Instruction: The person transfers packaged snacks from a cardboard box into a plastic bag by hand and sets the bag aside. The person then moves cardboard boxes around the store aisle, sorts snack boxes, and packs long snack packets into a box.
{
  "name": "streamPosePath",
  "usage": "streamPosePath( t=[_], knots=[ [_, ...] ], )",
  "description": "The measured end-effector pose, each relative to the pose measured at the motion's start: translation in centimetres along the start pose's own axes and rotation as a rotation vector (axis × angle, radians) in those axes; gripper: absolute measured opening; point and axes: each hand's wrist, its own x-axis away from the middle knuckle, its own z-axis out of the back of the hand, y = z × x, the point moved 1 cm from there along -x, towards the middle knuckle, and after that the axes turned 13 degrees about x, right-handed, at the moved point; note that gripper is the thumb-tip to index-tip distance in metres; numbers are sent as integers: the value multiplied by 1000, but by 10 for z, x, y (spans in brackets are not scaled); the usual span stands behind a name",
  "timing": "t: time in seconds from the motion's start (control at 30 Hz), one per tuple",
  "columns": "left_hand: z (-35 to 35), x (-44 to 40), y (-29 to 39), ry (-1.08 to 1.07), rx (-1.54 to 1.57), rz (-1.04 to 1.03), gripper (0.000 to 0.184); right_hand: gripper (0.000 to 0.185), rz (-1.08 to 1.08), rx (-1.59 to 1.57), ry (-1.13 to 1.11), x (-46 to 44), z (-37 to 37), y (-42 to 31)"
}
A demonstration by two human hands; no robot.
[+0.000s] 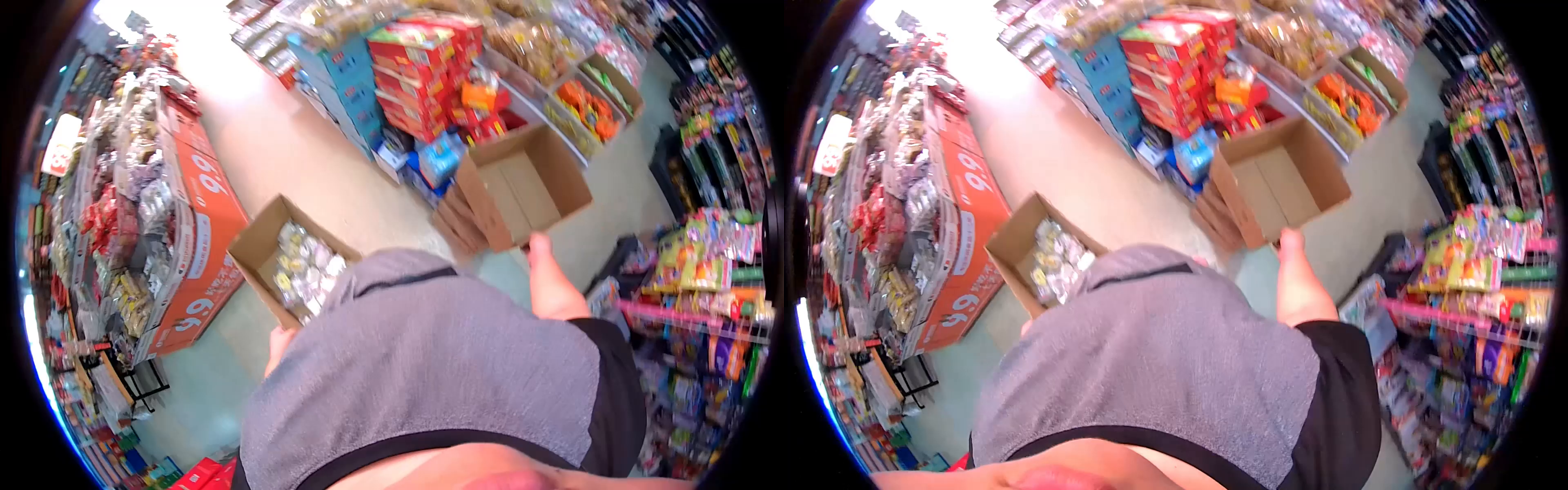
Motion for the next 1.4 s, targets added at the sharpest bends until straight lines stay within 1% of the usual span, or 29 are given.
streamPosePath(
  t=[0.03, 0.07, 0.13, 0.17, 0.23, 0.3, 0.37, 0.4, 0.43, 0.47, 0.5, 0.53, 0.6, 0.63, 0.67, 0.73, 0.8, 0.83, 0.87, 0.9, 0.97, 1.03, 1.07, 1.13, 1.2, 1.27, 1.37, 1.4],
  knots=[
    [8, -10, -25, 67, -18, -6, 19, 10, -23, 29, -54, 3, -11, -10],
    [7, -16, -42, 33, -179, 102, 23, 14, -57, 106, -89, -13, -14, -8],
    [-7, 7, -39, 107, -217, 50, 28, 22, -137, 342, -94, -63, -18, 16],
    [-13, 17, -41, 167, -273, 92, 29, 26, -174, 429, -108, -84, -21, 24],
    [-24, 35, -49, 276, -379, 206, 31, 28, -137, 360, -190, -46, -36, -5],
    [-38, 58, -48, 336, -324, 209, 32, 29, -227, 412, -270, -69, -36, 0],
    [-61, 93, -17, 395, -258, 236, 32, 31, -343, 473, -373, -128, -26, 30],
    [-86, 118, 28, 423, -214, 251, 33, 34, -393, 613, -355, -109, -26, 14],
    [-99, 129, 52, 447, -172, 258, 33, 37, -437, 746, -331, -97, -23, 3],
    [-99, 118, 47, 452, -162, 256, 32, 42, -387, 826, -435, -50, -25, -39],
    [-90, 114, 31, 445, -174, 270, 31, 49, -362, 904, -524, -9, -14, -59],
    [-88, 113, 29, 435, -190, 288, 30, 50, -483, 925, -638, -22, -8, -47],
    [-88, 112, 39, 443, -198, 249, 32, 52, -732, 956, -857, -44, 6, -23],
    [-89, 112, 44, 445, -202, 232, 33, 52, -766, 988, -914, -43, 13, -19],
    [-85, 106, 40, 442, -262, 230, 34, 52, -747, 1015, -920, -42, 16, -17],
    [-68, 85, 21, 439, -379, 234, 37, 52, -645, 1062, -886, -14, 16, -27],
    [-51, 57, -3, 389, -373, 223, 40, 52, -540, 1095, -852, 7, 10, -31],
    [-50, 58, 5, 367, -367, 221, 42, 51, -494, 1105, -836, 15, 5, -31],
    [-51, 61, 15, 334, -352, 186, 40, 51, -452, 1115, -823, 21, -1, -31],
    [-58, 71, 45, 314, -330, 156, 39, 51, -420, 1125, -813, 27, -8, -31],
    [-45, 53, 35, 271, -315, 221, 33, 51, -359, 1150, -804, 39, -28, -30],
    [-34, 34, 25, 252, -347, 158, 22, 51, -301, 1173, -805, 51, -48, -27],
    [-31, 32, 27, 250, -271, 164, 20, 51, -270, 1181, -810, 57, -58, -24],
    [-33, 42, 58, 209, -149, 168, 16, 51, -210, 1190, -828, 72, -73, -16],
    [-27, 42, 71, 175, -81, 200, 16, 50, -137, 1188, -852, 91, -84, -3],
    [-21, 32, 73, 116, -83, 227, 16, 50, -59, 1191, -865, 108, -94, 9],
    [-8, 8, 51, 88, -30, 234, 15, 50, 69, 1218, -830, 126, -120, 25],
    [-11, 20, 67, 122, 34, 196, 14, 49, 95, 1252, -788, 136, -137, 22]
  ],
)
